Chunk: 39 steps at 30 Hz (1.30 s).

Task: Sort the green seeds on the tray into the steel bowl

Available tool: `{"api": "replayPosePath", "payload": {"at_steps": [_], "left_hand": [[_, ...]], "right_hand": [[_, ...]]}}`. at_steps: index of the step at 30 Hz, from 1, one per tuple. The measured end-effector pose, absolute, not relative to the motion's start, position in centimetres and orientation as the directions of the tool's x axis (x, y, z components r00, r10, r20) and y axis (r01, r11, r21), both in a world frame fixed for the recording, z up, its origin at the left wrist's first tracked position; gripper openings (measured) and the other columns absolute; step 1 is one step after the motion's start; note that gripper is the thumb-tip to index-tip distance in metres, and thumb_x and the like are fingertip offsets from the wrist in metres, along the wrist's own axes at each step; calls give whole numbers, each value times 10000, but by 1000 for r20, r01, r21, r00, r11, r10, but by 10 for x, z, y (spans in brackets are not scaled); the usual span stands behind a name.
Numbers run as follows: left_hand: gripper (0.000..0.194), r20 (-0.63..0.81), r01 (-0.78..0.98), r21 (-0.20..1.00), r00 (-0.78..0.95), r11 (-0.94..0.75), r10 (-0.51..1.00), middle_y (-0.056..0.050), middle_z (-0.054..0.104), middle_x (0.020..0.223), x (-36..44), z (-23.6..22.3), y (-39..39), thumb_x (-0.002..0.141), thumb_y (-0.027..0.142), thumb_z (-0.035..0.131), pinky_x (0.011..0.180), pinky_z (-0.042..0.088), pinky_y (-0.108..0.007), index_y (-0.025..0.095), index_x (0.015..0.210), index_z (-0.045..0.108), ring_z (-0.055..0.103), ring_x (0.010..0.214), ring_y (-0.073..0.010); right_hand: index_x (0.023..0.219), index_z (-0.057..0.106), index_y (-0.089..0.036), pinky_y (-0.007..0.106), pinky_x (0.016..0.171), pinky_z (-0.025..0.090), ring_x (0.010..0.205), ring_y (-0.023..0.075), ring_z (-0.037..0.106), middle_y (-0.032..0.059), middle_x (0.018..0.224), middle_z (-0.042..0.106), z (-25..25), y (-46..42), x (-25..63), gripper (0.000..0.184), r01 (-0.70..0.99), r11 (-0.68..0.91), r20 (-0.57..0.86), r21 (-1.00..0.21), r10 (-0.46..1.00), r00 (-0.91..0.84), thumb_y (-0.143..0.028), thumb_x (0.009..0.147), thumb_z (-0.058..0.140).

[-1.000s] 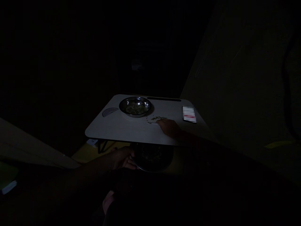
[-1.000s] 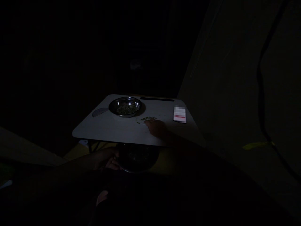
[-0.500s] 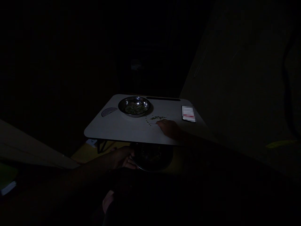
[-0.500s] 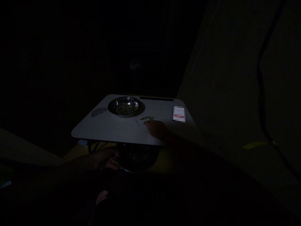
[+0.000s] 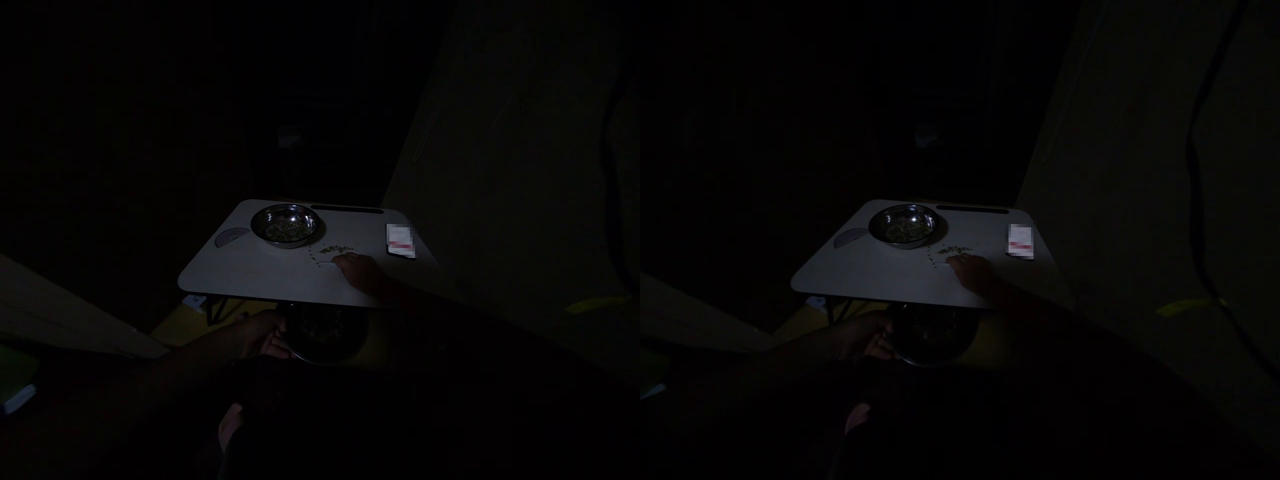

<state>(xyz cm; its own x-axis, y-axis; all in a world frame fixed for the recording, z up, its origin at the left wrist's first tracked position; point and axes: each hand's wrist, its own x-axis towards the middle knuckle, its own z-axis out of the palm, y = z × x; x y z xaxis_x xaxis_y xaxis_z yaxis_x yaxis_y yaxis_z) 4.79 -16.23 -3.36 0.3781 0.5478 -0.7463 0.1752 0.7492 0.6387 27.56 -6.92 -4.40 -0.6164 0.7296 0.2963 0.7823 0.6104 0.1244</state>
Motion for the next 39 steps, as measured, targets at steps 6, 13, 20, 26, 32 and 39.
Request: {"api": "replayPosePath", "payload": {"at_steps": [6,13,20,26,32,39], "left_hand": [[164,-752,171,630,380,758,539,-46,565,498,49,-31,-163,517,174,407,541,398,-278,130,656,482,550,536,-161],[158,-760,177,623,369,762,536,-46,565,494,49,-31,-163,498,169,417,557,401,-275,128,639,475,555,549,-165],[206,-762,188,624,361,759,537,-40,563,488,50,-28,-164,522,155,381,561,391,-275,120,702,474,555,539,-164],[225,-742,175,644,384,745,550,-41,560,486,49,-31,-164,514,145,383,574,385,-283,115,718,472,555,538,-167],[188,-753,174,628,381,758,536,-45,567,507,47,-34,-162,510,166,397,568,392,-291,125,680,467,552,543,-167],[174,-759,184,623,377,760,531,-35,564,497,48,-31,-162,509,164,398,573,392,-289,130,665,468,550,543,-161]], "right_hand": [[1000,427,-178,264,686,348,857,141,447,37,948,516,-47,-67,275,293,770,624,309,131,712,-630,-136,735,310],[999,430,-190,254,685,344,850,140,450,34,941,520,-46,-68,275,287,774,620,307,128,717,-626,-154,746,299],[999,425,-191,254,674,344,827,140,453,31,907,522,-47,-68,275,290,767,625,307,143,709,-635,-150,744,294],[1000,426,-189,259,657,346,816,145,454,34,900,525,-46,-69,275,295,767,623,284,153,716,-638,-141,734,307],[1012,421,-172,261,687,336,850,144,439,44,938,515,-43,-71,276,307,748,650,271,135,702,-659,-125,729,310],[1006,422,-176,256,686,337,843,139,441,36,932,515,-44,-73,276,304,738,661,280,136,689,-668,-123,727,317]]}}
